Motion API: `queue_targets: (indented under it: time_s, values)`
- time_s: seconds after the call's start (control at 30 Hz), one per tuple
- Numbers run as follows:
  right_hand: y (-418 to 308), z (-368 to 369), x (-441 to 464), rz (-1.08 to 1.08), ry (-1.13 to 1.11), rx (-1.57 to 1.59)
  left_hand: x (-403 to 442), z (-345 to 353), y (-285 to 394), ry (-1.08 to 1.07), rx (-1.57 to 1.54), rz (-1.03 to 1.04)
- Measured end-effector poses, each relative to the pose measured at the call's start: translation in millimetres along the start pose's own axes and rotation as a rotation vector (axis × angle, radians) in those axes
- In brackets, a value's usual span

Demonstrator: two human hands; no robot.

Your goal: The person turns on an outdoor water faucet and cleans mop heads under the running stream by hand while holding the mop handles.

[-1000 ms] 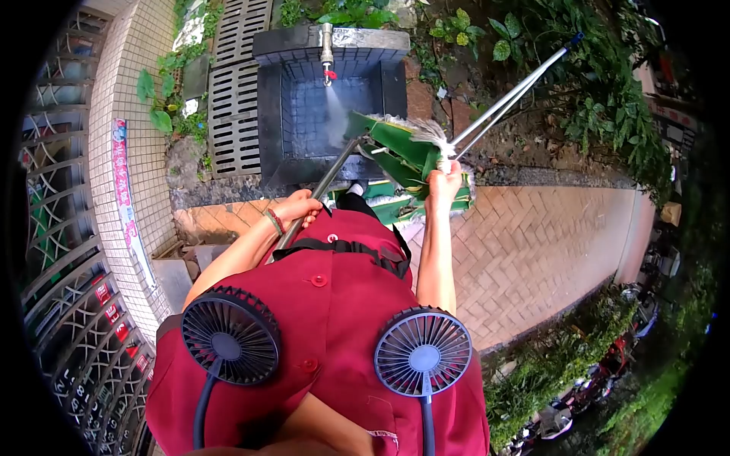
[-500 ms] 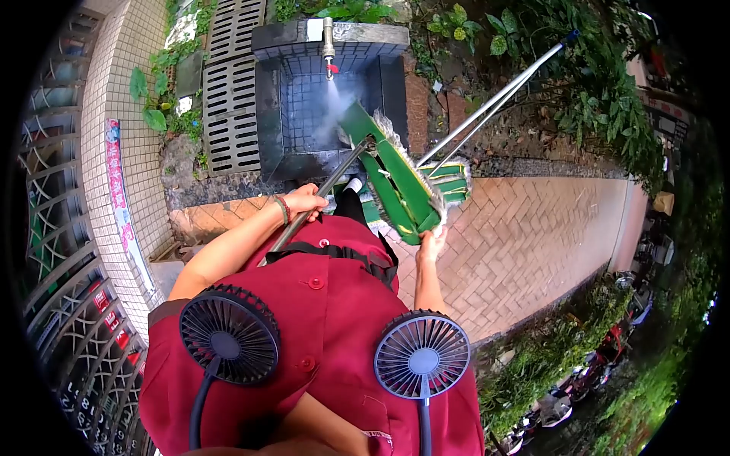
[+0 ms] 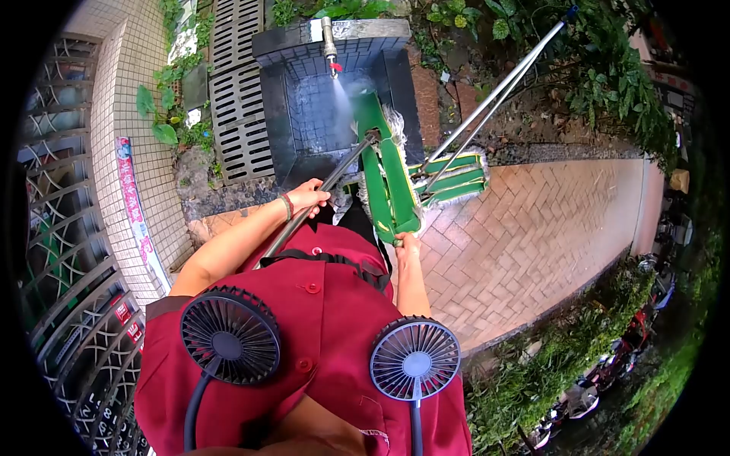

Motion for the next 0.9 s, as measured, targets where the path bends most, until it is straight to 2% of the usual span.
queue_targets:
  time_s: [0.07,0.13,0.27,0.37,0.47,0.5,0.6,0.63,0.73,0.77,0.8,0.87,0.9]
  values:
    - [-11.8,0.2,19.9,-0.023,-0.103,-0.059,-5.9,-0.5,3.5,0.005,-0.034,0.011]
    - [-47.6,18.3,-7.5,-0.040,-0.152,0.048,-16.9,3.6,5.6,-0.008,-0.105,0.025]
    - [-152.8,68.4,-108.4,-0.416,-0.304,-0.148,-65.1,17.5,5.1,-0.115,-0.383,0.012]
    - [-194.4,107.0,-148.7,-0.569,-0.326,-0.289,-87.7,18.2,-8.0,-0.126,-0.537,-0.036]
    - [-217.2,143.8,-152.6,-0.777,-0.203,-0.302,-81.7,18.3,-13.6,-0.131,-0.627,-0.009]
    - [-226.6,158.1,-181.2,-0.787,-0.127,-0.354,-80.5,19.4,-10.8,-0.114,-0.631,0.007]
    - [-242.5,186.3,-180.1,-0.882,-0.227,-0.503,-76.7,18.8,-9.8,-0.106,-0.670,0.057]
    - [-245.3,192.5,-188.1,-0.848,-0.202,-0.667,-76.3,18.2,-10.2,-0.113,-0.685,0.073]
    - [-249.4,216.2,-185.7,-0.934,-0.358,-0.768,-74.3,17.2,-13.1,-0.113,-0.714,0.098]
    - [-251.1,223.2,-169.4,-1.024,-0.424,-0.913,-74.0,17.9,-13.3,-0.113,-0.724,0.104]
    - [-251.5,234.7,-179.4,-1.111,-0.554,-0.881,-73.8,18.5,-13.9,-0.114,-0.733,0.108]
    - [-252.2,248.9,-187.6,-1.116,-0.677,-1.111,-74.1,19.8,-16.0,-0.113,-0.749,0.121]
    - [-255.5,253.9,-173.3,-1.230,-0.754,-1.127,-74.2,20.6,-16.7,-0.112,-0.755,0.128]
Point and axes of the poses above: each hand's wrist, its own x-axis towards the middle knuckle, its own z-axis out of the palm, y = z × x, the point moved 8 cm from there along x, towards the middle knuckle, and after that the axes turned 2 degrees about -x, right-handed, at the moved point
